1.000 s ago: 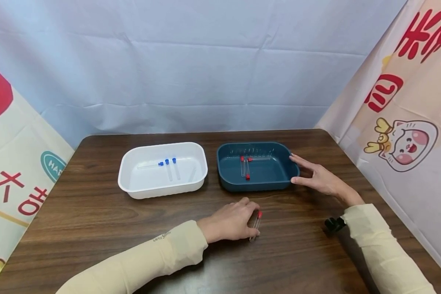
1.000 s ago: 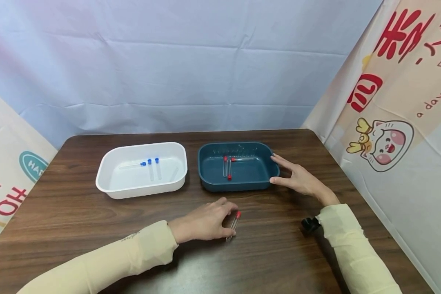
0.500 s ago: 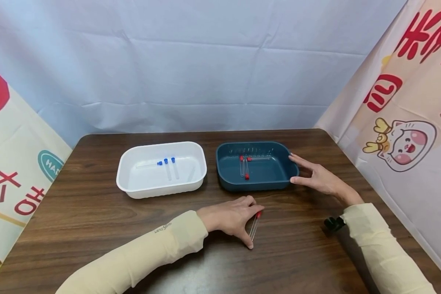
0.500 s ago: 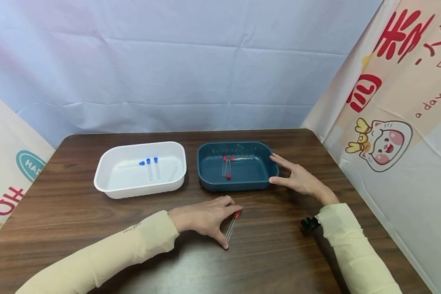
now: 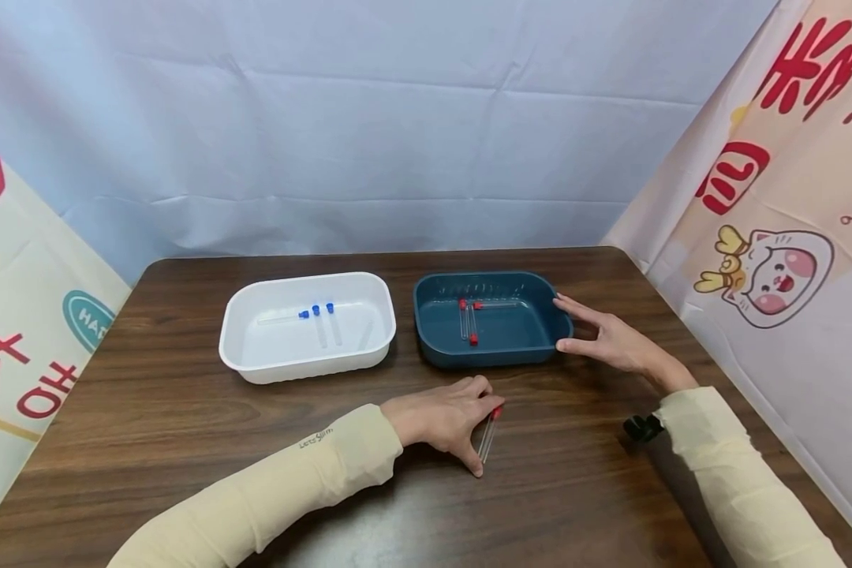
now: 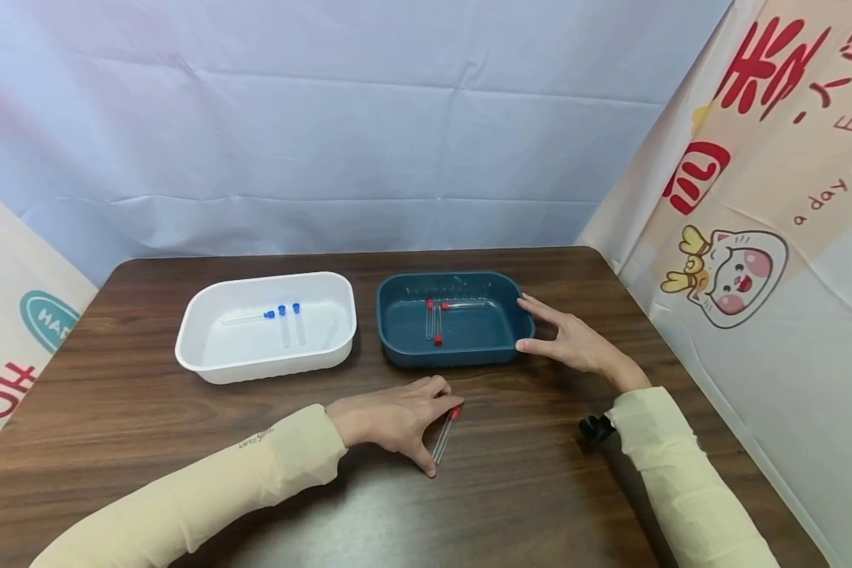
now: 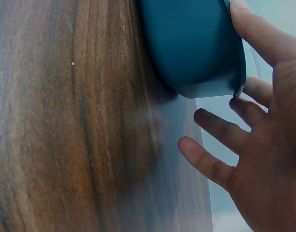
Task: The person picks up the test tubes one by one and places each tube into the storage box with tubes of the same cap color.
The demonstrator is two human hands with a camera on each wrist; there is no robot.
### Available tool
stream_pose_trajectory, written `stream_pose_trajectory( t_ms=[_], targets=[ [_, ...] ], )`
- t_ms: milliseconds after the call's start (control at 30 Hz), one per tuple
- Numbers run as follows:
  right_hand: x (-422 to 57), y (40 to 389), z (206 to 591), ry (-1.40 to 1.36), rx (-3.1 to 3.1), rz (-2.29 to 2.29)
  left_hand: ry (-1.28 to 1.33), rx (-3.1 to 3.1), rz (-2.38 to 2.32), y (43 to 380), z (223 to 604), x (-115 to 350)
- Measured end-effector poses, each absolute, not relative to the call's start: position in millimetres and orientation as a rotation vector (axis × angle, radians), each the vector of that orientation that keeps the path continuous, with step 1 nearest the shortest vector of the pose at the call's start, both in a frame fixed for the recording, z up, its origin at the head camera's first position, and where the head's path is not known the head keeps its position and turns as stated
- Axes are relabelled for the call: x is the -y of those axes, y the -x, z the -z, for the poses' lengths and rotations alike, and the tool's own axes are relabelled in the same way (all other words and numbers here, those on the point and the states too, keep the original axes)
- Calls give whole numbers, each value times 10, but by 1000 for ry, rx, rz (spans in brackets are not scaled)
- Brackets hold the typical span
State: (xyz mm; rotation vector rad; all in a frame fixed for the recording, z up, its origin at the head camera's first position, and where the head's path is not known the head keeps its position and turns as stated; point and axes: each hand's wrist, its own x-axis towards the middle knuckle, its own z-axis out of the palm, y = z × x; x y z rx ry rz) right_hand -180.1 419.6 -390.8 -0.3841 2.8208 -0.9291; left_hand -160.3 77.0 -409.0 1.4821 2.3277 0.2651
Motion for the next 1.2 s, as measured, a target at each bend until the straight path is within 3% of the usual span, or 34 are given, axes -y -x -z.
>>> stream_pose_trajectory(
  t_ms=[1200],
  targets=[
    [-4174,1812,3799,361,-2835,782,-1510,-2359,-314,1561,4090,-737]
  ],
)
